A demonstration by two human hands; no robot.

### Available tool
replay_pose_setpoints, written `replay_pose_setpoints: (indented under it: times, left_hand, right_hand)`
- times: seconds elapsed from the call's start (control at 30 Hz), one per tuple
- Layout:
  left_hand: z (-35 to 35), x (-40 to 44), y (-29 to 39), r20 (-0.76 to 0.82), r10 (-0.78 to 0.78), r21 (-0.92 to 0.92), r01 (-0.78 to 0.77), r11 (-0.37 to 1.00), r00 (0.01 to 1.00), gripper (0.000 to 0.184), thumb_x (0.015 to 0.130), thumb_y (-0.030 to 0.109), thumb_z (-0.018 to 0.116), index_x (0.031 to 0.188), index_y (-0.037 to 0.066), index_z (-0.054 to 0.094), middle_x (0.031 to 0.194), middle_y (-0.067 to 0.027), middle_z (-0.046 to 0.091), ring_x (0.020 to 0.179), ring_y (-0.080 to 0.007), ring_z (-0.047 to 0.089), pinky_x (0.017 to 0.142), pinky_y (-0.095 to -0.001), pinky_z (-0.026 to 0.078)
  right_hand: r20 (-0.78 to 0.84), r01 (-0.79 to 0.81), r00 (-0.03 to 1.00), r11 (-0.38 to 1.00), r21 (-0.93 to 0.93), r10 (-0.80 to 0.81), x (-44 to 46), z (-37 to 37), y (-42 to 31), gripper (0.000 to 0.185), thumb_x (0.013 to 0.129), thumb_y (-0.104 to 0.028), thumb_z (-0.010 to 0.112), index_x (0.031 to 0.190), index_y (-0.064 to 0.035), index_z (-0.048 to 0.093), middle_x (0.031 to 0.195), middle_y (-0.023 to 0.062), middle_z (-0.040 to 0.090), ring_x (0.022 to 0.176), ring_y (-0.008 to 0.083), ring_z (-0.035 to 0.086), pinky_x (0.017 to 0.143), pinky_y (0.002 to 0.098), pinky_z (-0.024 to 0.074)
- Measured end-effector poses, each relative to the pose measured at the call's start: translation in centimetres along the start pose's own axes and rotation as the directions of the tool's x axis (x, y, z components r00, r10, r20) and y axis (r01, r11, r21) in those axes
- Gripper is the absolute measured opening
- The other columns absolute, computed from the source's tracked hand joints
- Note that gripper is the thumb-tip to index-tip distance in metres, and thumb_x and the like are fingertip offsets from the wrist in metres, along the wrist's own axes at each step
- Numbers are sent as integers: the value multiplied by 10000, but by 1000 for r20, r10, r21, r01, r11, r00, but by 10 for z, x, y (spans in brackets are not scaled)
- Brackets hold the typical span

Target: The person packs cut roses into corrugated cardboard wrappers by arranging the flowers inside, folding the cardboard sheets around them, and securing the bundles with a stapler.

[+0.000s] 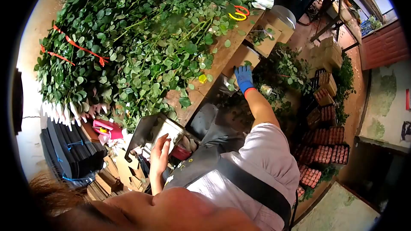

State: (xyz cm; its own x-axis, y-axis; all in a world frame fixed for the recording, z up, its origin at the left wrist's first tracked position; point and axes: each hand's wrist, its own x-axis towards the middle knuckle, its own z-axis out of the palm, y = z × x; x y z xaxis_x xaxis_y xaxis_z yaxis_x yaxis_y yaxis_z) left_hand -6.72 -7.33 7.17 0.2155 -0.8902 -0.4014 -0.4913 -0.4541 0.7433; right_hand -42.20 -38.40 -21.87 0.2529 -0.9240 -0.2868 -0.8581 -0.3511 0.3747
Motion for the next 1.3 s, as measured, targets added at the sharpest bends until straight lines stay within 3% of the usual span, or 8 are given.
replay_pose_setpoints:
  times: [0.23,0.43,0.57,0.7,0.8,0.83,0.9,1.3]
  left_hand:
    - [-2,9,11,-7,217,255,-208,944,976,431,971,270,647,1334,43,596,1208,-207,673,1158,-376,627,1002,-437,481]
    - [23,39,69,98,572,366,-564,740,815,513,847,230,787,1277,8,618,1212,-212,651,1098,-395,630,951,-453,511]
    - [66,60,108,321,715,165,-781,603,621,1164,668,333,911,1551,-41,252,1551,-287,376,1461,-431,348,1224,-490,273]
    - [93,73,115,86,798,-14,-800,600,597,689,832,101,749,1461,20,479,1384,-216,596,1288,-367,583,1065,-442,480]
    - [85,74,119,-72,771,-146,-772,619,632,512,785,-83,585,1275,50,647,1127,-192,714,1040,-382,699,879,-417,570]
    - [82,74,118,-84,813,-135,-815,563,576,518,772,-99,570,1259,54,655,1118,-195,711,1022,-391,696,863,-418,571]
    - [75,68,116,-81,818,-83,-822,564,570,394,818,9,705,1203,92,692,995,-183,717,894,-387,703,743,-408,576]
    - [-18,25,110,-477,764,-33,-878,478,434,271,844,29,719,1111,74,718,997,-123,757,874,-296,748,750,-352,591]
  right_hand:
    - [377,233,903,972,-23,-208,-57,-9,55,273,954,-177,553,1155,-109,725,1082,87,750,952,299,710,793,519,522]
    - [275,284,722,634,719,-635,-144,-147,107,530,868,-510,702,894,18,735,794,194,709,740,301,692,719,443,529]
    - [40,-102,935,-156,982,-354,-185,-197,106,424,979,-394,648,1048,18,720,906,126,727,778,151,685,741,326,543]
    - [-63,-278,925,-782,558,-374,-203,-231,97,375,1019,-274,622,1255,16,650,1156,110,709,945,170,694,847,337,564]
    - [-368,291,775,-226,930,-514,-253,-305,98,522,938,-290,724,1372,-39,579,1199,118,708,1088,286,692,969,394,532]
    - [-608,776,596,179,605,-525,-258,-335,97,672,865,-300,775,1443,-73,518,1306,141,657,1163,352,653,1005,427,509]
    - [-729,834,507,477,278,-460,-261,-384,81,721,813,-294,788,1452,-94,519,1396,151,587,1259,375,580,1041,448,477]
    - [-484,766,412,582,-275,-772,-253,-525,41,546,822,-240,738,1340,-162,586,1197,72,644,1087,284,603,968,425,470]
